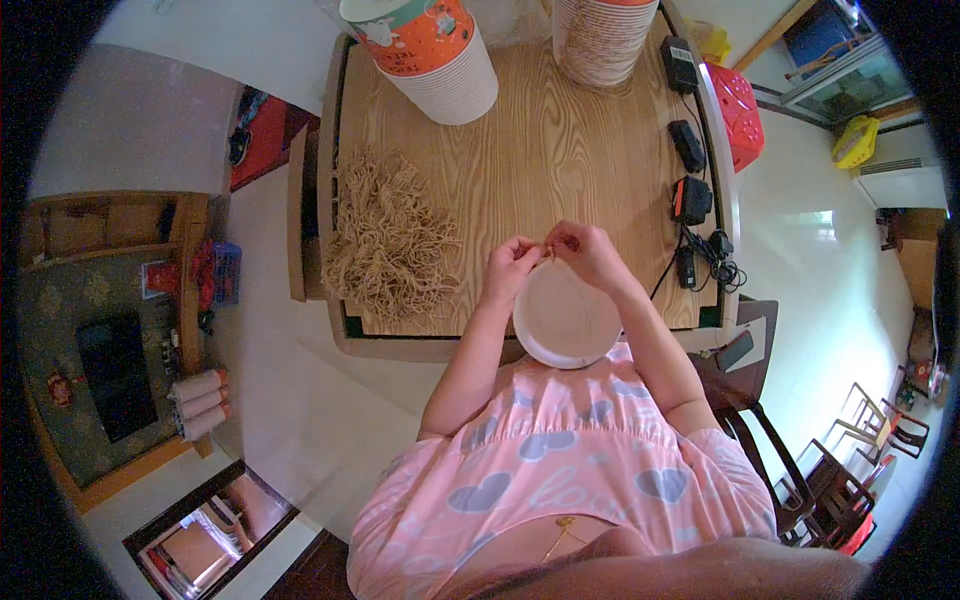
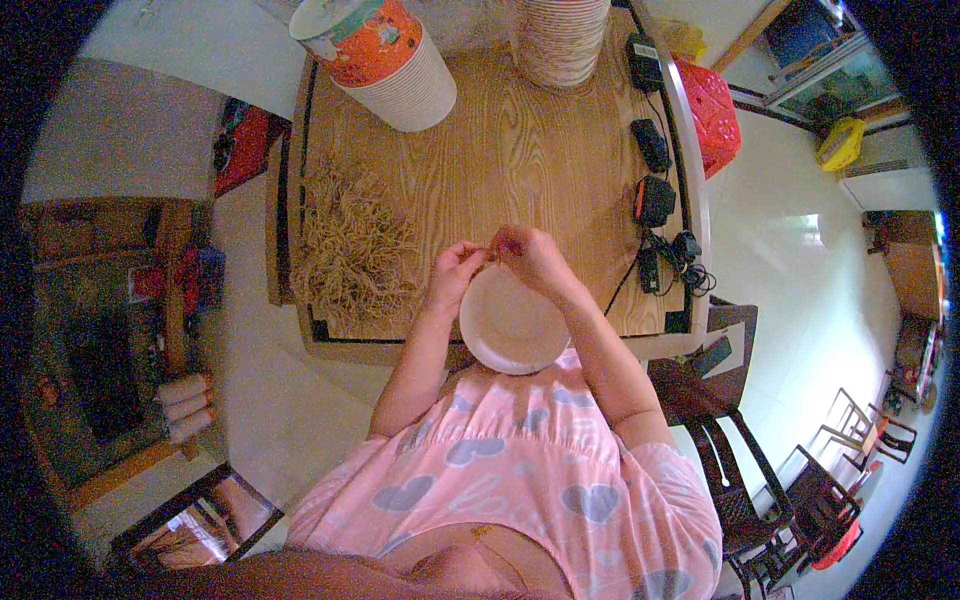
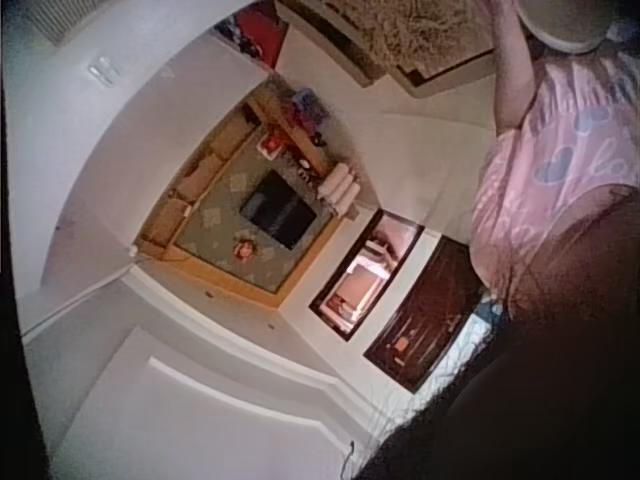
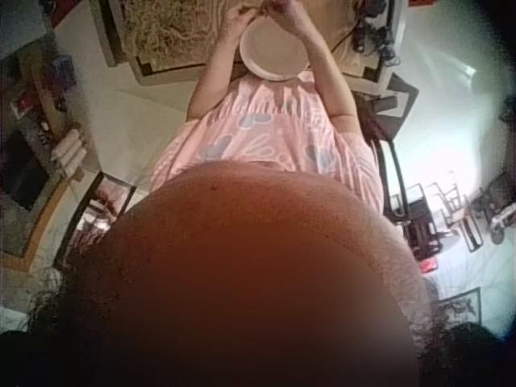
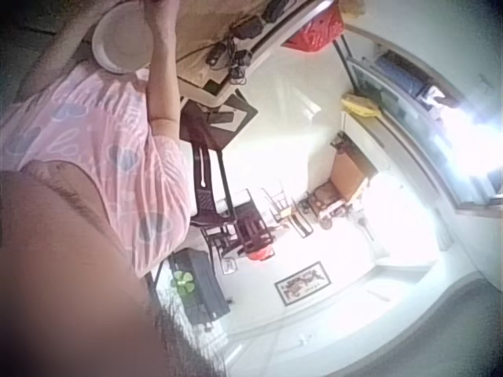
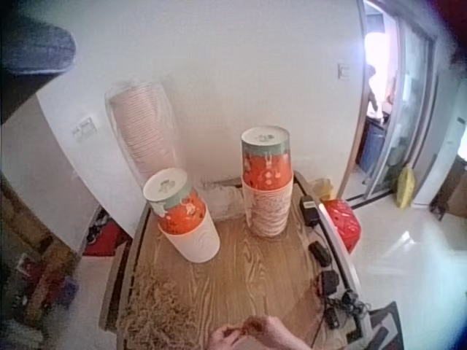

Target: Stuffing paper containers with shredded wood or paper material for packaging.

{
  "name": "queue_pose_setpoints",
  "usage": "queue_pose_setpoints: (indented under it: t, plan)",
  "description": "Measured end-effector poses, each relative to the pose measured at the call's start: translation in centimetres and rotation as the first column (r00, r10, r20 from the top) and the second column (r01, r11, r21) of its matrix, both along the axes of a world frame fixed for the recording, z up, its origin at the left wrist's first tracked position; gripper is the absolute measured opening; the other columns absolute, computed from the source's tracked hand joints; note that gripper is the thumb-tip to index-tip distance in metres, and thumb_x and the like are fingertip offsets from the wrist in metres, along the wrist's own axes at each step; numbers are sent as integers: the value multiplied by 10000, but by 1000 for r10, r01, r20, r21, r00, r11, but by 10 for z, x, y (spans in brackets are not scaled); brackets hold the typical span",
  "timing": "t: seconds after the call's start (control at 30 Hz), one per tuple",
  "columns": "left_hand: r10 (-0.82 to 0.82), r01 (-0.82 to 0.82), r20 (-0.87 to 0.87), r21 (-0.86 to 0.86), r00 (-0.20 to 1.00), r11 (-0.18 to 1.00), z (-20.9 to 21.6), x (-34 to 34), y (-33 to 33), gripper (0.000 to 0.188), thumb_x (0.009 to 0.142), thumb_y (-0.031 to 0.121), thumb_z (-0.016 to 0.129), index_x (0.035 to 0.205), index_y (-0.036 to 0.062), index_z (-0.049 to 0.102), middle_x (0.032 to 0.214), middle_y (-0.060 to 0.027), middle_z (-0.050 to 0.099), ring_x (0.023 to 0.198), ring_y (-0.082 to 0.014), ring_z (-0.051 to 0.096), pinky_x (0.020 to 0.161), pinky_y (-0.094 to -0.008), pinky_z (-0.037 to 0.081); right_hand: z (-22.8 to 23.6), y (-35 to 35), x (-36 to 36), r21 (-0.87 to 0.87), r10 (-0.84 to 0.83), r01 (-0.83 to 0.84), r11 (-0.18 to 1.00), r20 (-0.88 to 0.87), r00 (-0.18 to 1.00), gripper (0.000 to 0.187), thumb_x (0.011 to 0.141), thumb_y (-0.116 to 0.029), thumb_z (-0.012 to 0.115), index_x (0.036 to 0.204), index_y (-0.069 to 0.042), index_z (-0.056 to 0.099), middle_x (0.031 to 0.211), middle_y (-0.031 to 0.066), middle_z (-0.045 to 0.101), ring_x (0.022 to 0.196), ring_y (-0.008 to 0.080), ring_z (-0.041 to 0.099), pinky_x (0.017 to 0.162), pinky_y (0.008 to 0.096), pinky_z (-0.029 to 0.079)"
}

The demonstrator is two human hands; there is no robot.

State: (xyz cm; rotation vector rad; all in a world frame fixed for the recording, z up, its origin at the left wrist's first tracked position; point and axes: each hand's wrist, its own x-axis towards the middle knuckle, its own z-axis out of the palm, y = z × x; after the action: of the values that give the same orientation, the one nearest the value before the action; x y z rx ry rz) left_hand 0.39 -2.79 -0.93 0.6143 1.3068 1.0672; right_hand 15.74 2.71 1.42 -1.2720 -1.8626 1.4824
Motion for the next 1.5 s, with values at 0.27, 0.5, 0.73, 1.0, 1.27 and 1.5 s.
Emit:
queue_pose_setpoints:
  t: [0.27, 0.5, 0.73, 1.0, 1.27, 1.5]
  plan:
    - [53, -47, 93, -67, 994, 997, -2, 1, 8, 58, 828, 82, 588, 838, 26, 594, 761, -20, 608, 663, -83, 554, 614, -215, 445, 0, -3, -1, 18, -111, 114, 993, -100, 989, 52, 800, -65, 584, 813, -24, 612, 693, 92, 617, 612, 149, 550, 586, 303, 459]
    - [4, -3, 49, -24, 999, 1000, -9, -1, 10, 40, 816, 70, 602, 849, 66, 580, 761, -7, 600, 663, -108, 561, 613, -248, 464, 9, -5, 1, 4, -132, 132, 991, -40, 990, 61, 787, -77, 601, 820, -26, 606, 707, 106, 623, 623, 159, 570, 591, 308, 466]
    - [10, -8, 41, -40, 999, 999, -5, 2, 14, 39, 809, 68, 615, 836, 64, 588, 754, 0, 589, 678, -98, 550, 625, -236, 452, -4, -4, 4, 14, -114, 114, 993, -22, 993, 108, 777, -113, 615, 835, -22, 612, 708, 117, 621, 630, 185, 586, 594, 317, 471]
    - [-66, 66, -31, -19, 997, 998, -2, 1, 18, 44, 818, 95, 596, 832, 57, 579, 748, -8, 575, 682, -101, 542, 621, -243, 445, 14, -6, 6, 82, -114, 118, 990, -47, 992, 74, 767, -54, 608, 833, -22, 604, 759, 125, 625, 692, 213, 609, 630, 327, 481]
    - [-124, 124, -15, 6, 992, 992, 0, 4, 19, 53, 792, 59, 615, 779, 69, 565, 711, 13, 567, 676, -80, 530, 617, -235, 437, 6, -6, 8, 126, -114, 121, 985, -63, 992, 105, 780, -43, 602, 884, -27, 605, 863, 139, 631, 793, 246, 618, 677, 334, 489]
    - [-101, 128, -292, 72, 951, 989, -7, 5, 11, 86, 780, 55, 637, 750, 79, 561, 699, 34, 556, 657, -54, 498, 623, -215, 423, 17, -8, 12, 25, -192, 191, 981, 101, 976, 145, 806, -156, 604, 877, -34, 632, 819, 150, 644, 739, 269, 631, 650, 351, 487]
